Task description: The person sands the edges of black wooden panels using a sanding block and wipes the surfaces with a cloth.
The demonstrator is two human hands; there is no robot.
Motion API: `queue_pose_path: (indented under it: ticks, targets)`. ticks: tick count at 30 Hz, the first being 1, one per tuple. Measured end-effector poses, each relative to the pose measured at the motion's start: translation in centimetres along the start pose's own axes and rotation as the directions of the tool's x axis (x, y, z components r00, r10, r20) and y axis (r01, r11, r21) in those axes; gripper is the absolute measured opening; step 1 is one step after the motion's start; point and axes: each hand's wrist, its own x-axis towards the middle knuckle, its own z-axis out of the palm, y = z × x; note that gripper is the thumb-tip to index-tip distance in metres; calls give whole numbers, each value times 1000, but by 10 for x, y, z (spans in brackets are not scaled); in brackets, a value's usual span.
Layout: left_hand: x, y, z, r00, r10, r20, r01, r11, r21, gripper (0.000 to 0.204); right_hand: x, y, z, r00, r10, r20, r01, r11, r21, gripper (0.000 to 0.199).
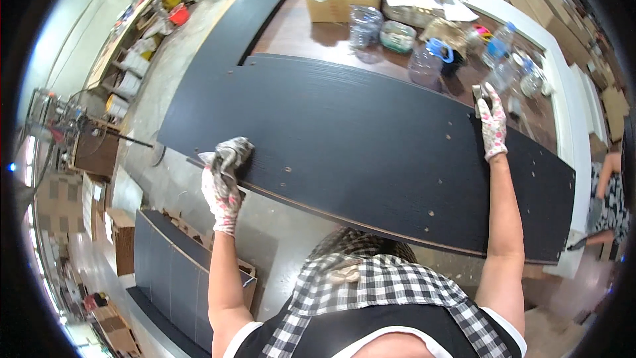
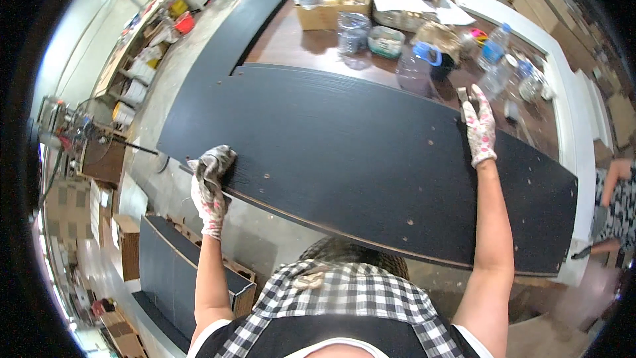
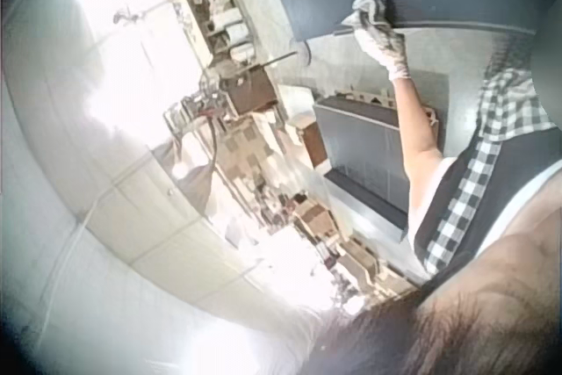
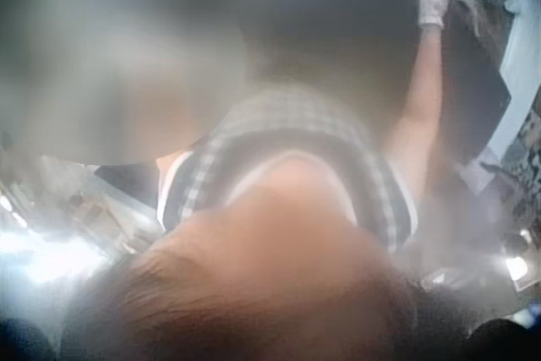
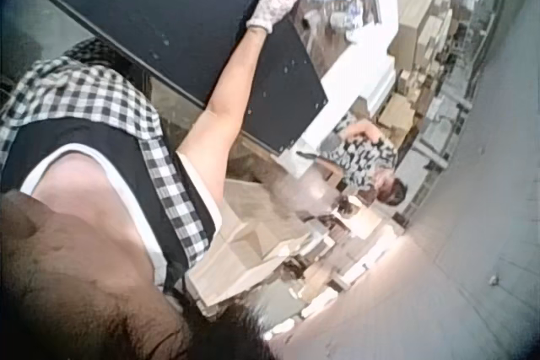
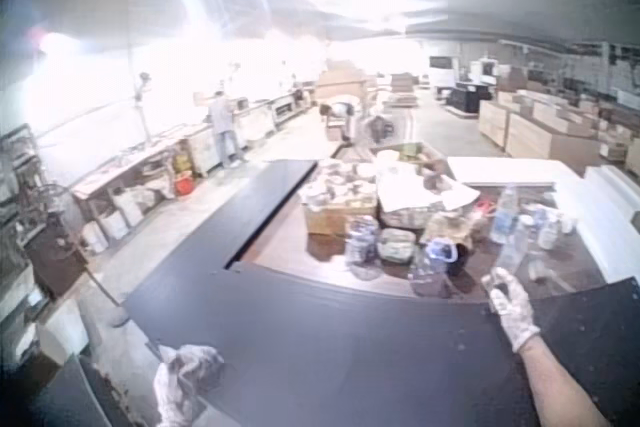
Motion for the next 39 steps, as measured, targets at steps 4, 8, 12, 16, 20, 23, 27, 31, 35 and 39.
queue_pose_path:
  ticks: [4, 8, 12, 16, 20, 23, 27, 31, 35, 39]
  targets:
    - [-2, -35, -22, 941, -264, -211, -91, 405, -910, 45, 8, 7, 16, 998, -46, 52, 47, 999, -23, 46]
    - [-65, -33, -35, 808, -559, 184, 483, 450, -751, 50, 2, -5, 16, 994, 14, 113, -24, 996, 87, 49]
    - [-99, 18, -15, 478, -621, 622, 878, 312, -363, 55, 0, -2, 15, 983, 8, 185, -30, 992, 120, 50]
    - [-102, 81, -1, 474, -305, 826, 861, 356, -363, 46, -7, -13, 26, 975, 41, 217, -70, 989, 129, 50]
    - [-116, 99, 25, 478, -106, 872, 789, 489, -373, 44, -8, -6, 33, 966, 97, 239, -154, 961, 230, 50]
    - [-133, 103, 38, 618, 78, 783, 385, 838, -387, 35, -20, -16, 33, 953, 144, 266, -243, 887, 393, 50]
    - [-120, 154, 19, 89, -483, 871, 937, 337, 91, 37, -54, -30, 29, 951, 184, 248, -273, 876, 398, 51]
    - [-140, 143, 16, 197, -436, 878, 903, 429, 11, 44, -67, -39, 28, 964, 186, 190, -227, 947, 227, 52]
    - [-144, 127, 20, 79, -388, 918, 849, 509, 141, 33, -69, -62, 25, 978, 188, 95, -198, 973, 115, 53]
    - [-176, 93, 32, 217, -254, 943, 763, 646, -2, 30, -74, -99, 13, 995, -25, -92, 21, 998, -52, 56]
